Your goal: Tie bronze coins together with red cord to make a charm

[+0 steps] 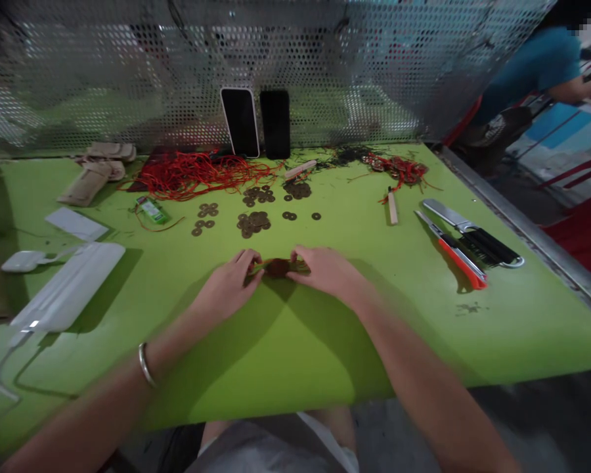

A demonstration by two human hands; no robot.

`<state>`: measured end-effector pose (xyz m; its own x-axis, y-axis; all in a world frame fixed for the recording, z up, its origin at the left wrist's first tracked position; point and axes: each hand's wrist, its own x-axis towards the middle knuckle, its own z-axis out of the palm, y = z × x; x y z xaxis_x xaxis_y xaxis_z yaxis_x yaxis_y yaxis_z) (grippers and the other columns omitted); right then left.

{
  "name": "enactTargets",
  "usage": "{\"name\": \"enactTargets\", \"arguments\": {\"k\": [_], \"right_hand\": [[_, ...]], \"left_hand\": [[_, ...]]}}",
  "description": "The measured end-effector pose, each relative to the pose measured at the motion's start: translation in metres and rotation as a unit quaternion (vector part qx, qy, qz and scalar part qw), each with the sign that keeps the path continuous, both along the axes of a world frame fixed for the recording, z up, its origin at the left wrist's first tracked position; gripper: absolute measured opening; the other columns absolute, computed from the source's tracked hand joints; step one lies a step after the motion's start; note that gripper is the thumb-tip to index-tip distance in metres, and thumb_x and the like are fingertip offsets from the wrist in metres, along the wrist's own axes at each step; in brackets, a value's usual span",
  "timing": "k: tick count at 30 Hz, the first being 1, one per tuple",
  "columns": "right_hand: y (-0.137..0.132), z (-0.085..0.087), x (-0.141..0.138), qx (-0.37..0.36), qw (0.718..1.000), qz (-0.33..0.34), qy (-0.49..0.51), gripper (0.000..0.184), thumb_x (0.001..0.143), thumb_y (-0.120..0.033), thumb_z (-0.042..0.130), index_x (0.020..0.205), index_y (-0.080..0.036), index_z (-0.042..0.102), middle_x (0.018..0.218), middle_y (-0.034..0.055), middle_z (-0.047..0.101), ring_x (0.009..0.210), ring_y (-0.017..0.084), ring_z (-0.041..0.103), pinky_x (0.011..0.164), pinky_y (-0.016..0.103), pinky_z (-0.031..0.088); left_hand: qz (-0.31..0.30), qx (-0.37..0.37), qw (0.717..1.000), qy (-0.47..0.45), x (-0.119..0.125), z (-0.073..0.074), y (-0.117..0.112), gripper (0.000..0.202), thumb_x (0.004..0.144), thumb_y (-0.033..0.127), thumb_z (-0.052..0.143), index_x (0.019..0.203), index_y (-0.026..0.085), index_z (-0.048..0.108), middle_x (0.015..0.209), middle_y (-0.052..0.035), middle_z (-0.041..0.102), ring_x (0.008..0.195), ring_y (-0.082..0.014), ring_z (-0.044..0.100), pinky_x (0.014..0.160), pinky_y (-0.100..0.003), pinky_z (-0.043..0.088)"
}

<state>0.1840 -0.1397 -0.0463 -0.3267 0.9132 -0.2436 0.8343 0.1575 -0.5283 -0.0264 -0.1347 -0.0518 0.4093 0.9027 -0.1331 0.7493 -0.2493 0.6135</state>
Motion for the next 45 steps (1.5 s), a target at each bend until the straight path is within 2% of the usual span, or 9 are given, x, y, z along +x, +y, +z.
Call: {"name": "enactTargets", "arguments": {"k": [6, 13, 18, 23, 26, 29, 33, 39, 45], "right_hand": [[0.001, 0.005, 0.003, 0.020, 0.999, 0.037, 0.005, 0.016, 0.087, -0.030, 0.053, 0.085, -0.017, 0.062, 0.073, 0.0066, 0.068, 0.057, 0.015, 0.061, 0.053, 0.028, 0.046], [0.004, 0.011, 0.004, -0.003, 0.999, 0.040, -0.036, 0.026, 0.091, -0.037, 0.048, 0.087, -0.016, 0.064, 0.072, 0.0065, 0.068, 0.057, 0.015, 0.059, 0.054, 0.028, 0.041], [0.004, 0.012, 0.009, -0.001, 0.999, 0.024, -0.032, 0.023, 0.089, -0.036, 0.050, 0.087, -0.018, 0.064, 0.071, 0.0057, 0.067, 0.058, 0.016, 0.058, 0.055, 0.027, 0.039], [0.005, 0.012, 0.020, 0.088, 0.995, -0.025, 0.030, 0.028, 0.094, -0.029, 0.036, 0.095, -0.019, 0.062, 0.084, 0.0066, 0.067, 0.066, 0.015, 0.058, 0.061, 0.027, 0.040], [0.005, 0.013, 0.024, 0.144, 0.985, -0.060, 0.078, 0.030, 0.096, -0.030, 0.032, 0.102, -0.018, 0.058, 0.075, 0.0038, 0.061, 0.060, 0.014, 0.053, 0.057, 0.026, 0.037], [0.004, 0.013, 0.022, 0.181, 0.969, -0.059, 0.160, 0.032, 0.097, -0.033, 0.029, 0.103, -0.016, 0.055, 0.067, 0.0010, 0.054, 0.057, 0.013, 0.049, 0.056, 0.025, 0.037], [0.000, 0.014, 0.011, 0.212, 0.938, -0.037, 0.271, 0.032, 0.098, -0.034, 0.027, 0.105, -0.017, 0.053, 0.073, 0.0021, 0.056, 0.068, 0.014, 0.055, 0.065, 0.026, 0.041], [-0.003, 0.017, 0.005, 0.294, 0.924, -0.070, 0.232, 0.029, 0.098, -0.031, 0.028, 0.102, -0.018, 0.054, 0.075, 0.0031, 0.057, 0.073, 0.015, 0.055, 0.074, 0.030, 0.041], [-0.007, 0.022, 0.005, 0.271, 0.934, -0.063, 0.224, 0.030, 0.098, -0.031, 0.027, 0.103, -0.018, 0.053, 0.072, 0.0022, 0.058, 0.064, 0.013, 0.054, 0.066, 0.027, 0.041]], "left_hand": [[-0.040, 0.004, 0.998, 0.047, -0.001, -0.001, 0.004, 0.018, 0.086, 0.022, 0.046, 0.093, 0.017, 0.061, 0.081, -0.0126, 0.060, 0.057, -0.0204, 0.055, 0.048, -0.032, 0.043], [-0.053, -0.013, 0.996, 0.074, -0.007, 0.003, 0.007, 0.020, 0.089, 0.025, 0.043, 0.085, 0.015, 0.059, 0.077, -0.0103, 0.060, 0.055, -0.0174, 0.055, 0.051, -0.032, 0.046], [-0.065, 0.009, 0.994, 0.088, -0.008, 0.004, 0.005, 0.023, 0.090, 0.028, 0.040, 0.090, 0.015, 0.060, 0.083, -0.0103, 0.061, 0.062, -0.0182, 0.057, 0.056, -0.033, 0.047], [-0.065, 0.040, 0.992, 0.099, -0.009, 0.008, 0.003, 0.024, 0.090, 0.027, 0.039, 0.093, 0.014, 0.060, 0.084, -0.0110, 0.062, 0.065, -0.0197, 0.058, 0.054, -0.031, 0.046], [-0.071, 0.070, 0.991, 0.091, -0.008, 0.011, 0.001, 0.027, 0.091, 0.032, 0.036, 0.093, 0.017, 0.058, 0.088, -0.0086, 0.062, 0.071, -0.0197, 0.058, 0.059, -0.031, 0.045], [-0.073, 0.082, 0.993, 0.036, -0.006, 0.012, -0.001, 0.028, 0.092, 0.033, 0.034, 0.091, 0.018, 0.057, 0.084, -0.0054, 0.063, 0.066, -0.0163, 0.056, 0.059, -0.029, 0.041], [-0.027, 0.032, 0.995, -0.093, -0.004, 0.010, -0.005, 0.026, 0.090, 0.036, 0.040, 0.087, 0.018, 0.058, 0.067, -0.0026, 0.059, 0.052, -0.0125, 0.046, 0.049, -0.024, 0.031], [0.070, -0.047, 0.953, -0.292, -0.003, 0.009, -0.008, 0.028, 0.089, 0.042, 0.044, 0.090, 0.018, 0.059, 0.061, 0.0014, 0.047, 0.048, -0.0092, 0.036, 0.044, -0.021, 0.025], [0.109, -0.051, 0.919, -0.375, -0.002, 0.011, -0.009, 0.024, 0.090, 0.038, 0.044, 0.093, 0.018, 0.058, 0.061, 0.0028, 0.041, 0.052, -0.0082, 0.037, 0.045, -0.020, 0.026]]}}
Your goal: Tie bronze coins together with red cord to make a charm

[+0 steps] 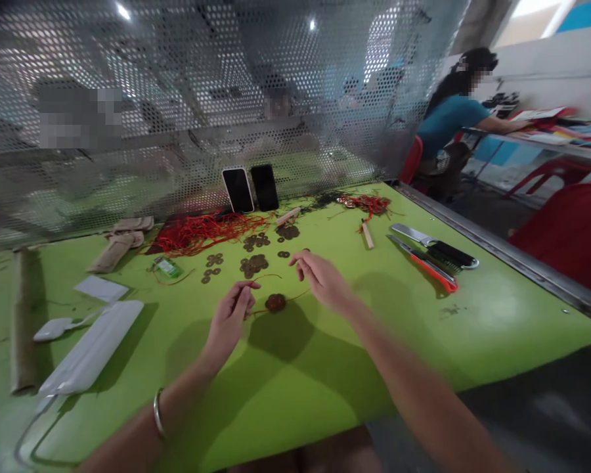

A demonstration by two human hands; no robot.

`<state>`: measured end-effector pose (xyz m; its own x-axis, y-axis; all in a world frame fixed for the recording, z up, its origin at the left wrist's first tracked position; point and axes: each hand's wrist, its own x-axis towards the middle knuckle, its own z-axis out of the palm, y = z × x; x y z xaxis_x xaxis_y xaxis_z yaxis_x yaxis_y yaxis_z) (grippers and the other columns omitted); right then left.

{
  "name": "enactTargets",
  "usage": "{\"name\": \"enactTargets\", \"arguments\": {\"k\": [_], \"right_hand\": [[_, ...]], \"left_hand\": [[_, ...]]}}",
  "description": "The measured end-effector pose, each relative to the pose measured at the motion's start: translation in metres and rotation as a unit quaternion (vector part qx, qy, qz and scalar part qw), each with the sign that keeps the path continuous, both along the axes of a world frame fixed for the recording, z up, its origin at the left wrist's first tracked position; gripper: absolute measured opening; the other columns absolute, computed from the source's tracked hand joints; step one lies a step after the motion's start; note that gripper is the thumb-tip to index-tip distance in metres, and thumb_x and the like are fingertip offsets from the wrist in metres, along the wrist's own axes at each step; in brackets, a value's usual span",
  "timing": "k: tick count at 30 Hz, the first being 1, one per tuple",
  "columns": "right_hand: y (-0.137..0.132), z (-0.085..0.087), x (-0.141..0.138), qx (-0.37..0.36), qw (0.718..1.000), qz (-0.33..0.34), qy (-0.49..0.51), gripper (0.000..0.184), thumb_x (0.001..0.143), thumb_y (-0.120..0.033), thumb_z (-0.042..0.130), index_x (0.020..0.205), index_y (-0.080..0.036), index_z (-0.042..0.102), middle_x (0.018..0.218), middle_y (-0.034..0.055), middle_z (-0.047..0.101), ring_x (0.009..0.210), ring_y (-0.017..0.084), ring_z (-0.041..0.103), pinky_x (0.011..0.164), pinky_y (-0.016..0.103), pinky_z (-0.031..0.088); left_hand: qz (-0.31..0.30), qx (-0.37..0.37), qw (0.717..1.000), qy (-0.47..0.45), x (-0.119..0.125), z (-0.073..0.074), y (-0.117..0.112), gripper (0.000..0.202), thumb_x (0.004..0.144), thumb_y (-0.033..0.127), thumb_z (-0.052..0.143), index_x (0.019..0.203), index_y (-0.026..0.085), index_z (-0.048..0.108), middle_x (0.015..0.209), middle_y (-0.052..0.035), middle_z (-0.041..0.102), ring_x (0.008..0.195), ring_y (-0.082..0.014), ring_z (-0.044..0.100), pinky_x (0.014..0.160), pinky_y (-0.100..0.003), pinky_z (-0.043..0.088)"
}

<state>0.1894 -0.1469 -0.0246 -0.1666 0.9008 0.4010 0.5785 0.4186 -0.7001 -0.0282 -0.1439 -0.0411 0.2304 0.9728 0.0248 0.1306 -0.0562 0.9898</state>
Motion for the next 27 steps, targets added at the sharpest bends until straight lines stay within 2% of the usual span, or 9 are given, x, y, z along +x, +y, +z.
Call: {"name": "enactTargets", "arguments": {"k": [3, 9, 11, 13, 17, 21, 24, 27], "right_hand": [[0.002, 0.000, 0.004, -0.004, 1.000, 0.001, -0.006, 0.030, 0.098, -0.031, 0.027, 0.104, -0.017, 0.052, 0.071, 0.0010, 0.059, 0.059, 0.011, 0.052, 0.061, 0.024, 0.039], [0.009, -0.004, 0.019, -0.018, 0.996, -0.062, -0.056, 0.030, 0.097, -0.031, 0.028, 0.102, -0.017, 0.054, 0.071, 0.0009, 0.059, 0.060, 0.011, 0.051, 0.061, 0.023, 0.037], [0.010, -0.004, 0.019, -0.015, 0.996, -0.064, -0.064, 0.030, 0.097, -0.031, 0.028, 0.102, -0.017, 0.054, 0.071, 0.0010, 0.059, 0.060, 0.011, 0.052, 0.061, 0.024, 0.037], [0.008, -0.002, 0.015, -0.007, 0.998, -0.035, -0.045, 0.030, 0.097, -0.031, 0.028, 0.102, -0.017, 0.054, 0.071, 0.0014, 0.058, 0.060, 0.012, 0.052, 0.060, 0.024, 0.038], [-0.007, 0.008, -0.003, 0.019, 0.997, 0.072, 0.026, 0.029, 0.098, -0.032, 0.028, 0.102, -0.017, 0.053, 0.072, 0.0018, 0.058, 0.064, 0.012, 0.055, 0.063, 0.024, 0.042], [-0.025, 0.017, -0.018, 0.054, 0.984, 0.154, 0.068, 0.026, 0.098, -0.030, 0.031, 0.103, -0.019, 0.054, 0.076, 0.0013, 0.058, 0.071, 0.011, 0.056, 0.068, 0.024, 0.044], [-0.033, 0.021, -0.023, 0.063, 0.977, 0.187, 0.084, 0.024, 0.098, -0.028, 0.032, 0.103, -0.020, 0.054, 0.077, 0.0007, 0.057, 0.073, 0.011, 0.056, 0.068, 0.023, 0.044], [-0.036, 0.023, -0.028, 0.062, 0.972, 0.208, 0.090, 0.024, 0.098, -0.028, 0.032, 0.103, -0.022, 0.054, 0.078, 0.0007, 0.056, 0.073, 0.011, 0.056, 0.067, 0.024, 0.045]], "left_hand": [[0.020, 0.020, 0.999, -0.034, -0.002, 0.003, 0.002, 0.023, 0.090, 0.038, 0.046, 0.094, 0.018, 0.058, 0.061, 0.0029, 0.041, 0.052, -0.0078, 0.036, 0.045, -0.019, 0.026], [0.045, 0.064, 0.994, -0.076, -0.007, 0.009, 0.012, 0.018, 0.088, 0.034, 0.049, 0.092, 0.019, 0.058, 0.059, 0.0039, 0.039, 0.051, -0.0076, 0.033, 0.045, -0.019, 0.024], [0.045, 0.070, 0.993, -0.081, -0.007, 0.010, 0.013, 0.017, 0.088, 0.034, 0.049, 0.091, 0.020, 0.058, 0.059, 0.0040, 0.039, 0.051, -0.0076, 0.032, 0.044, -0.019, 0.023], [0.047, 0.068, 0.993, -0.079, -0.006, 0.010, 0.013, 0.017, 0.087, 0.034, 0.050, 0.092, 0.020, 0.058, 0.060, 0.0036, 0.039, 0.050, -0.0077, 0.033, 0.044, -0.019, 0.023], [0.029, 0.051, 0.997, -0.047, -0.004, 0.008, 0.007, 0.024, 0.089, 0.036, 0.047, 0.102, 0.020, 0.058, 0.061, 0.0033, 0.039, 0.051, -0.0081, 0.032, 0.044, -0.020, 0.023], [-0.078, 0.080, 0.993, 0.037, 0.001, -0.002, -0.002, 0.029, 0.091, 0.035, 0.043, 0.114, 0.021, 0.053, 0.065, 0.0030, 0.041, 0.053, -0.0088, 0.035, 0.047, -0.020, 0.026], [-0.141, 0.133, 0.976, 0.095, 0.011, -0.013, -0.006, 0.020, 0.087, 0.029, 0.047, 0.101, 0.018, 0.056, 0.065, 0.0025, 0.046, 0.052, -0.0084, 0.035, 0.047, -0.021, 0.026], [-0.147, 0.165, 0.967, 0.127, 0.021, -0.019, -0.006, 0.011, 0.081, 0.026, 0.054, 0.079, 0.016, 0.057, 0.059, 0.0031, 0.045, 0.049, -0.0079, 0.032, 0.045, -0.022, 0.023]]}}
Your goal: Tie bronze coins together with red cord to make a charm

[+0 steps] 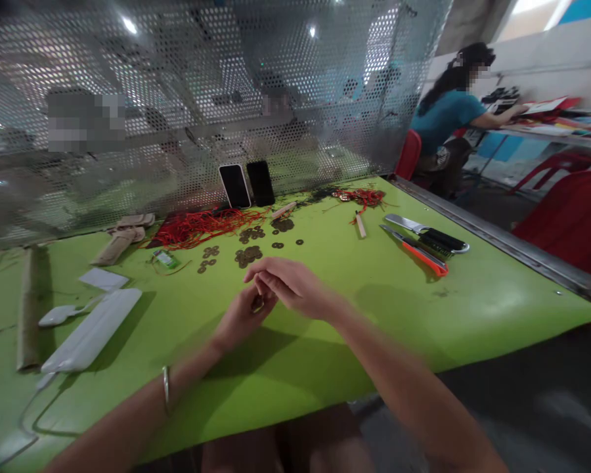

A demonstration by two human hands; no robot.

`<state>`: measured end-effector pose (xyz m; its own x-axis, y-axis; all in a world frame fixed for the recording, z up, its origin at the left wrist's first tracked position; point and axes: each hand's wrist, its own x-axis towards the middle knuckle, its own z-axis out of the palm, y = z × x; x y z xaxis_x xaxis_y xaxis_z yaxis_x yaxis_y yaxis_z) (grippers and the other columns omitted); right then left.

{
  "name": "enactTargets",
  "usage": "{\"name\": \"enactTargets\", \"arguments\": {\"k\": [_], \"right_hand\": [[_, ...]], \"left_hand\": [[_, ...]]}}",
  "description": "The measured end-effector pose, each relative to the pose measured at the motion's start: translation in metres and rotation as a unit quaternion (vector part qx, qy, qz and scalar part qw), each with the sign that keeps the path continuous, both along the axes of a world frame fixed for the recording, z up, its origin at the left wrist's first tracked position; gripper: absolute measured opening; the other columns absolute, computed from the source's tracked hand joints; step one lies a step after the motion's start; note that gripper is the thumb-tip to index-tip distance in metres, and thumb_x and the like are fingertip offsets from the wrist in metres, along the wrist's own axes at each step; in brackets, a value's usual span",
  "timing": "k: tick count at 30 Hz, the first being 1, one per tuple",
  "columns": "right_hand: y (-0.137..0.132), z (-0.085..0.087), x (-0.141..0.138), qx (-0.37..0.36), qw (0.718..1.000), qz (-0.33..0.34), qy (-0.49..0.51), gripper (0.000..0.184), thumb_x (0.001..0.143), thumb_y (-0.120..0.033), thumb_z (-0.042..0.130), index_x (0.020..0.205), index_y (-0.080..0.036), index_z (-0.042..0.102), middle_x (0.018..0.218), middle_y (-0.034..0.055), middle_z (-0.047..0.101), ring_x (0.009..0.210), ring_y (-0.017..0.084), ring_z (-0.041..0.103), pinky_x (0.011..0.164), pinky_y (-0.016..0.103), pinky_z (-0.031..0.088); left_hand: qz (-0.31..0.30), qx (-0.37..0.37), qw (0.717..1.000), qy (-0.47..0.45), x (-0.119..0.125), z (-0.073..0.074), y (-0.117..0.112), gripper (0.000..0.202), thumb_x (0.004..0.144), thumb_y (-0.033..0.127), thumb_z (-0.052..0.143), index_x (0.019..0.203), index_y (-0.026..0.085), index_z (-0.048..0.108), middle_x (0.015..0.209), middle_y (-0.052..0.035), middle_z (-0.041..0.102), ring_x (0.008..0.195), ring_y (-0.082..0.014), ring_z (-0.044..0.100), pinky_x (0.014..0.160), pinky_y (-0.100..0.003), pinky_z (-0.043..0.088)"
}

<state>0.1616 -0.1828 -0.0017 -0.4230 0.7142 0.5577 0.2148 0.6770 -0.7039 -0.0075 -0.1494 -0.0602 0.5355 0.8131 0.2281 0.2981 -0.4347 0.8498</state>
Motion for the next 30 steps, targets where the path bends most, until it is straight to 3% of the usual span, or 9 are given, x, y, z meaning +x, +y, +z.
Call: {"name": "enactTargets", "arguments": {"k": [3, 7, 10, 12, 17, 19, 24, 27, 30], "right_hand": [[0.004, 0.000, -0.004, 0.047, 0.999, -0.024, -0.014, 0.024, 0.097, -0.026, 0.032, 0.101, -0.022, 0.055, 0.084, 0.0023, 0.058, 0.080, 0.013, 0.057, 0.074, 0.027, 0.046], [0.020, -0.008, -0.002, 0.143, 0.972, -0.177, -0.062, 0.020, 0.094, -0.026, 0.038, 0.101, -0.021, 0.056, 0.100, 0.0073, 0.059, 0.102, 0.021, 0.051, 0.092, 0.039, 0.039], [0.034, -0.018, 0.007, 0.137, 0.939, -0.307, -0.069, 0.017, 0.090, -0.025, 0.043, 0.100, -0.020, 0.056, 0.098, 0.0087, 0.061, 0.097, 0.023, 0.052, 0.090, 0.043, 0.039], [0.037, -0.024, 0.010, 0.128, 0.931, -0.338, -0.056, 0.017, 0.088, -0.025, 0.045, 0.099, -0.018, 0.056, 0.096, 0.0095, 0.060, 0.094, 0.023, 0.053, 0.088, 0.041, 0.041], [0.022, -0.035, -0.005, 0.050, 0.979, -0.170, -0.102, 0.027, 0.088, -0.032, 0.049, 0.111, -0.016, 0.050, 0.091, 0.0079, 0.059, 0.081, 0.018, 0.057, 0.076, 0.034, 0.050], [0.017, -0.040, -0.014, 0.026, 0.983, -0.130, -0.124, 0.041, 0.084, -0.033, 0.057, 0.120, -0.016, 0.045, 0.103, 0.0101, 0.057, 0.083, 0.018, 0.058, 0.076, 0.034, 0.052], [0.017, -0.047, -0.021, -0.020, 0.984, -0.129, -0.121, 0.048, 0.087, -0.024, 0.054, 0.130, -0.018, 0.036, 0.107, 0.0118, 0.057, 0.069, 0.013, 0.061, 0.066, 0.031, 0.055], [0.019, -0.050, -0.022, -0.013, 0.980, -0.134, -0.150, 0.044, 0.091, -0.026, 0.048, 0.132, -0.018, 0.035, 0.096, 0.0090, 0.062, 0.061, 0.013, 0.059, 0.058, 0.029, 0.053], [0.021, -0.053, -0.023, 0.013, 0.973, -0.146, -0.178, 0.035, 0.094, -0.026, 0.042, 0.128, -0.017, 0.043, 0.092, 0.0087, 0.065, 0.067, 0.014, 0.061, 0.061, 0.029, 0.053]], "left_hand": [[-0.011, -0.007, 1.000, -0.004, 0.005, 0.002, 0.000, 0.015, 0.078, 0.030, 0.059, 0.074, 0.016, 0.061, 0.059, 0.0015, 0.047, 0.050, -0.0087, 0.033, 0.047, -0.022, 0.025], [-0.011, -0.060, 0.998, -0.029, 0.003, 0.005, 0.000, 0.027, 0.084, 0.039, 0.053, 0.082, 0.016, 0.067, 0.069, -0.0037, 0.057, 0.057, -0.0116, 0.045, 0.052, -0.023, 0.035], [0.011, -0.097, 0.994, -0.057, 0.001, 0.002, 0.003, 0.035, 0.088, 0.042, 0.045, 0.087, 0.016, 0.067, 0.074, -0.0054, 0.060, 0.066, -0.0135, 0.053, 0.059, -0.024, 0.041], [0.029, -0.119, 0.989, -0.083, 0.000, -0.001, 0.006, 0.037, 0.089, 0.043, 0.042, 0.088, 0.016, 0.067, 0.074, -0.0049, 0.060, 0.066, -0.0124, 0.054, 0.060, -0.022, 0.043], [0.071, -0.173, 0.970, -0.155, -0.001, -0.002, 0.011, 0.028, 0.087, 0.039, 0.049, 0.097, 0.016, 0.062, 0.076, -0.0041, 0.059, 0.066, -0.0112, 0.056, 0.057, -0.020, 0.044], [0.086, -0.187, 0.963, -0.176, -0.002, -0.002, 0.011, 0.026, 0.085, 0.039, 0.053, 0.095, 0.016, 0.060, 0.076, -0.0031, 0.058, 0.063, -0.0096, 0.054, 0.055, -0.018, 0.043], [0.111, -0.210, 0.954, -0.184, -0.006, -0.003, 0.011, 0.029, 0.080, 0.042, 0.060, 0.090, 0.015, 0.059, 0.067, 0.0021, 0.051, 0.048, -0.0036, 0.039, 0.044, -0.015, 0.030], [0.124, -0.209, 0.953, -0.182, -0.009, -0.002, 0.012, 0.033, 0.080, 0.041, 0.060, 0.103, 0.017, 0.059, 0.066, 0.0030, 0.050, 0.048, -0.0039, 0.038, 0.044, -0.015, 0.028], [0.138, -0.208, 0.953, -0.174, -0.013, 0.001, 0.013, 0.040, 0.083, 0.037, 0.056, 0.118, 0.018, 0.054, 0.063, 0.0039, 0.048, 0.047, -0.0046, 0.036, 0.044, -0.016, 0.028]]}}
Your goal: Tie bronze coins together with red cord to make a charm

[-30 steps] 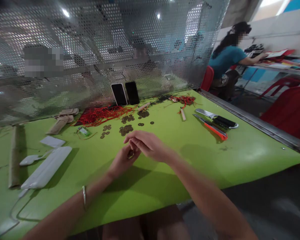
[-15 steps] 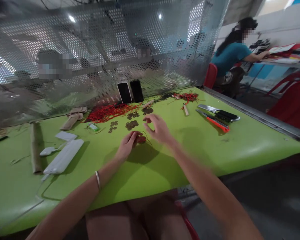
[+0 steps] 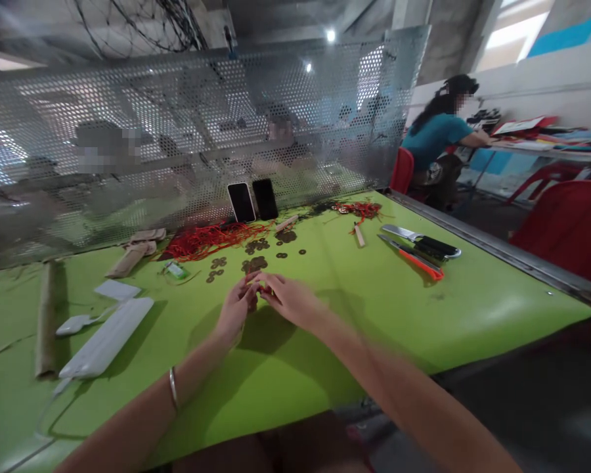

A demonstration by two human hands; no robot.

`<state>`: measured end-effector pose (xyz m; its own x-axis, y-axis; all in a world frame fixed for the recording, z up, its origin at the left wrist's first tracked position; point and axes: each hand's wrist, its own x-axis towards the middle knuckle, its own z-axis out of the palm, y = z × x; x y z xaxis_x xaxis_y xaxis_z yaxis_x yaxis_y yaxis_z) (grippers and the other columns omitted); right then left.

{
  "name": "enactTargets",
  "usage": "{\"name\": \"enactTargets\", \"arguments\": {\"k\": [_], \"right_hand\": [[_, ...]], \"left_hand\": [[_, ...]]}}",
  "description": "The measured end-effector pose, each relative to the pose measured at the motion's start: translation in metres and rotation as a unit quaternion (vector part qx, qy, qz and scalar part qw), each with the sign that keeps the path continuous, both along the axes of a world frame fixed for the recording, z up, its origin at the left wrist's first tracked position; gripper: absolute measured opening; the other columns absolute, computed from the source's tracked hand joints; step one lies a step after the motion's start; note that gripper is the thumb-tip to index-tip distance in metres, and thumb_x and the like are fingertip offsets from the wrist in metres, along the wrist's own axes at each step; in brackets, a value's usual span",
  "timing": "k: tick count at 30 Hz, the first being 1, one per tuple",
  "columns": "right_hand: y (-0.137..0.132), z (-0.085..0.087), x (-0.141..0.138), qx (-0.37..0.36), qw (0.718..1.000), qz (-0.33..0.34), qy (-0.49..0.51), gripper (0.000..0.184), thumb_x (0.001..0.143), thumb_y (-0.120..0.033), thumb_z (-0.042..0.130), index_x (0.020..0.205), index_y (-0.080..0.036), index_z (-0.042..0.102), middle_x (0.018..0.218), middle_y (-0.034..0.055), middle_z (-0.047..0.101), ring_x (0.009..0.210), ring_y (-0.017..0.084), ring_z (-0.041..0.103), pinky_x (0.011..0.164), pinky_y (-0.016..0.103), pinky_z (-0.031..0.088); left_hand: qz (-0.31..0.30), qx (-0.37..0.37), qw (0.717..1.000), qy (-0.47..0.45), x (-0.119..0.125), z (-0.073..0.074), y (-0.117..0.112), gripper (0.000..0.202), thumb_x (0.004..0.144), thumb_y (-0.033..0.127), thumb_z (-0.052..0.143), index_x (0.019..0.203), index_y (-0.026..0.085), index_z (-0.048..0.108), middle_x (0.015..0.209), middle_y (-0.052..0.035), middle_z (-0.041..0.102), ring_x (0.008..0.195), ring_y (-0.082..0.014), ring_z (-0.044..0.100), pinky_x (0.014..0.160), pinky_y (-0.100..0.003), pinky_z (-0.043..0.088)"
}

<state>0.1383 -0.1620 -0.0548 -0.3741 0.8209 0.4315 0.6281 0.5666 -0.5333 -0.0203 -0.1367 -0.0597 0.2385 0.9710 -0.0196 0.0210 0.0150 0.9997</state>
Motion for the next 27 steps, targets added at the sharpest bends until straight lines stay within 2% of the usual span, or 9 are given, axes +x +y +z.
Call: {"name": "enactTargets", "arguments": {"k": [3, 6, 9, 12, 15, 17, 20, 23, 27], "right_hand": [[0.002, -0.001, 0.001, 0.034, 0.999, -0.010, -0.017, 0.028, 0.093, -0.025, 0.044, 0.118, -0.017, 0.053, 0.097, 0.0087, 0.066, 0.080, 0.016, 0.063, 0.070, 0.030, 0.053], [0.003, 0.000, 0.005, 0.052, 0.998, -0.016, -0.026, 0.024, 0.092, -0.023, 0.049, 0.113, -0.016, 0.058, 0.100, 0.0081, 0.068, 0.086, 0.017, 0.064, 0.073, 0.030, 0.053], [0.006, 0.002, 0.010, 0.053, 0.998, -0.028, -0.008, 0.022, 0.090, -0.020, 0.052, 0.109, -0.016, 0.062, 0.099, 0.0066, 0.069, 0.083, 0.016, 0.065, 0.073, 0.029, 0.053], [0.009, 0.003, 0.015, 0.053, 0.997, -0.037, 0.034, 0.020, 0.088, -0.021, 0.055, 0.106, -0.016, 0.064, 0.097, 0.0051, 0.071, 0.079, 0.015, 0.066, 0.072, 0.028, 0.054], [0.008, 0.003, 0.018, 0.055, 0.997, -0.019, 0.055, 0.017, 0.087, -0.019, 0.056, 0.101, -0.017, 0.066, 0.094, 0.0036, 0.072, 0.075, 0.012, 0.067, 0.070, 0.025, 0.054], [0.004, 0.005, 0.021, 0.060, 0.997, 0.002, 0.050, 0.017, 0.087, -0.018, 0.057, 0.101, -0.019, 0.067, 0.092, 0.0022, 0.072, 0.074, 0.012, 0.067, 0.068, 0.023, 0.053], [-0.001, 0.008, 0.024, 0.069, 0.997, 0.028, 0.033, 0.019, 0.087, -0.017, 0.056, 0.103, -0.020, 0.065, 0.092, 0.0017, 0.072, 0.078, 0.011, 0.066, 0.070, 0.022, 0.051], [-0.005, 0.011, 0.027, 0.055, 0.998, 0.031, 0.010, 0.022, 0.089, -0.020, 0.053, 0.110, -0.023, 0.062, 0.098, 0.0020, 0.070, 0.082, 0.013, 0.065, 0.072, 0.024, 0.050], [-0.008, 0.017, 0.028, -0.050, 0.995, 0.057, -0.065, 0.043, 0.090, -0.023, 0.052, 0.131, -0.028, 0.044, 0.097, 0.0014, 0.071, 0.080, 0.016, 0.066, 0.070, 0.028, 0.050]], "left_hand": [[0.014, -0.002, 1.000, 0.011, -0.003, 0.002, 0.001, 0.051, 0.085, 0.034, 0.054, 0.132, 0.020, 0.043, 0.059, 0.0053, 0.046, 0.046, -0.0056, 0.035, 0.044, -0.017, 0.027], [0.018, 0.025, 0.999, 0.031, -0.006, 0.004, 0.004, 0.056, 0.086, 0.033, 0.052, 0.138, 0.021, 0.036, 0.061, 0.0039, 0.051, 0.046, -0.0059, 0.036, 0.043, -0.017, 0.026], [0.003, 0.061, 0.996, 0.057, -0.009, 0.009, 0.010, 0.057, 0.088, 0.032, 0.049, 0.141, 0.021, 0.030, 0.066, 0.0017, 0.056, 0.048, -0.0060, 0.037, 0.043, -0.017, 0.027], [0.005, 0.064, 0.998, 0.028, -0.011, 0.013, 0.016, 0.067, 0.088, 0.029, 0.050, 0.144, 0.022, 0.016, 0.067, 0.0024, 0.056, 0.049, -0.0058, 0.039, 0.044, -0.016, 0.029], [0.011, 0.058, 0.998, -0.008, -0.012, 0.012, 0.016, 0.080, 0.085, 0.028, 0.056, 0.145, 0.026, 0.002, 0.070, 0.0031, 0.058, 0.049, -0.0054, 0.040, 0.045, -0.016, 0.031], [0.010, 0.043, 0.999, 0.005, -0.012, 0.010, 0.012, 0.087, 0.083, 0.029, 0.058, 0.145, 0.026, -0.003, 0.070, 0.0031, 0.059, 0.048, -0.0057, 0.041, 0.044, -0.016, 0.033], [0.005, 0.006, 0.999, 0.035, -0.013, 0.008, 0.007, 0.093, 0.080, 0.031, 0.062, 0.144, 0.021, -0.004, 0.068, 0.0032, 0.060, 0.045, -0.0062, 0.042, 0.042, -0.017, 0.033], [-0.020, -0.003, 0.998, 0.053, -0.013, 0.009, 0.002, 0.086, 0.080, 0.031, 0.062, 0.143, 0.020, 0.004, 0.061, 0.0066, 0.055, 0.045, -0.0061, 0.041, 0.042, -0.017, 0.031], [-0.087, 0.044, 0.991, 0.091, -0.011, 0.013, -0.007, 0.077, 0.082, 0.028, 0.059, 0.141, 0.019, 0.011, 0.060, 0.0081, 0.051, 0.054, -0.0077, 0.046, 0.050, -0.018, 0.034]]}}
